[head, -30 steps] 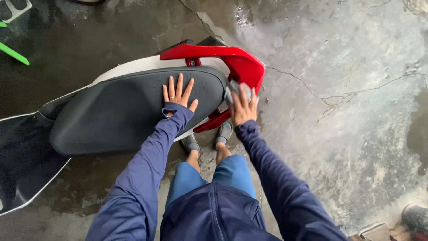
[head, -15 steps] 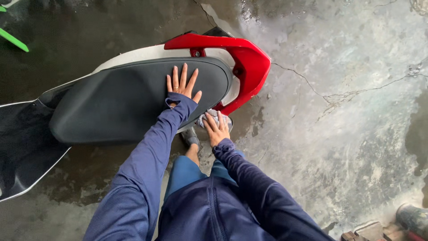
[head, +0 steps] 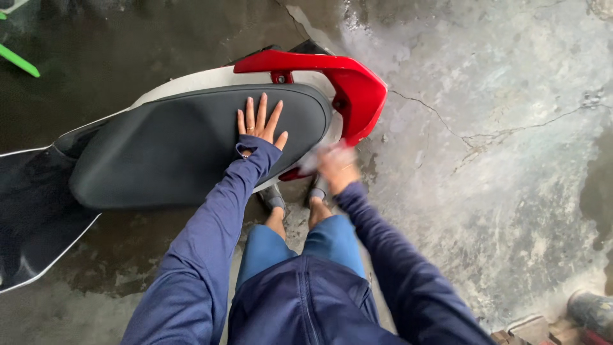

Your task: The person wipes the seat and rear body panels of a red and white motorcycle using a cloth. They systematically clean the seat surface and the red rear fender area, moving around the vehicle to reach different sides.

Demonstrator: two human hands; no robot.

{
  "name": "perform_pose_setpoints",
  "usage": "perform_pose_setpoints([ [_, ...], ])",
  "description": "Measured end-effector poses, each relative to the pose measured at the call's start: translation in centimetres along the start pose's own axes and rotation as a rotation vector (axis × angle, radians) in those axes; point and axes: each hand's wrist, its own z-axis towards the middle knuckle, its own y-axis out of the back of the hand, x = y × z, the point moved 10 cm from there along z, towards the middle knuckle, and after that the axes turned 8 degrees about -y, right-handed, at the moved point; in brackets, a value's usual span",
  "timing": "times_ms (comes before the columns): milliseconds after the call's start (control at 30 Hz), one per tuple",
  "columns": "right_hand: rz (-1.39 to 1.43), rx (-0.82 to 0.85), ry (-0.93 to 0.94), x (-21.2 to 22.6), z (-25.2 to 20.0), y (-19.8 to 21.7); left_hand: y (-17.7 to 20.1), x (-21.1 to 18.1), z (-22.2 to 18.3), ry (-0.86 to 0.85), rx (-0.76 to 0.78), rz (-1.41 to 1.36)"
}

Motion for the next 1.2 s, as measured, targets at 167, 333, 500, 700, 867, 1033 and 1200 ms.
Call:
perform_pose_setpoints([
  [167, 0.197, -0.129, -0.356, -16.0, 10.0, 4.2, 1.0, -0.8, -0.3, 0.022, -0.026, 0.008],
  [333, 0.168, 0.031, -0.501, -12.3, 8.3, 2.4, 0.7, -0.4, -0.1, 0.014, -0.034, 0.022],
  [500, 0.223, 0.175, -0.678, -21.7, 12.0, -1.8, 1.2, -0.7, -0.1, 0.015, -0.045, 0.012],
  [700, 0.162, 0.139, -0.476, -10.4, 6.0, 2.6, 0.8, -0.8, -0.3, 0.028, -0.023, 0.013],
  [867, 0.171, 0.082, -0.548, -14.4, 9.5, 1.3, 0.6, -0.4, -0.5, 0.025, -0.053, 0.002],
  [1033, 0.224, 0.106, -0.306, -6.3, 3.4, 1.9, 0.6, -0.5, 0.0, 0.020, -0.035, 0.013],
  [1200, 0.219, -0.001, -0.514, -12.1, 4.6, 0.9, 0.8, -0.5, -0.3, 0.009, -0.032, 0.011],
])
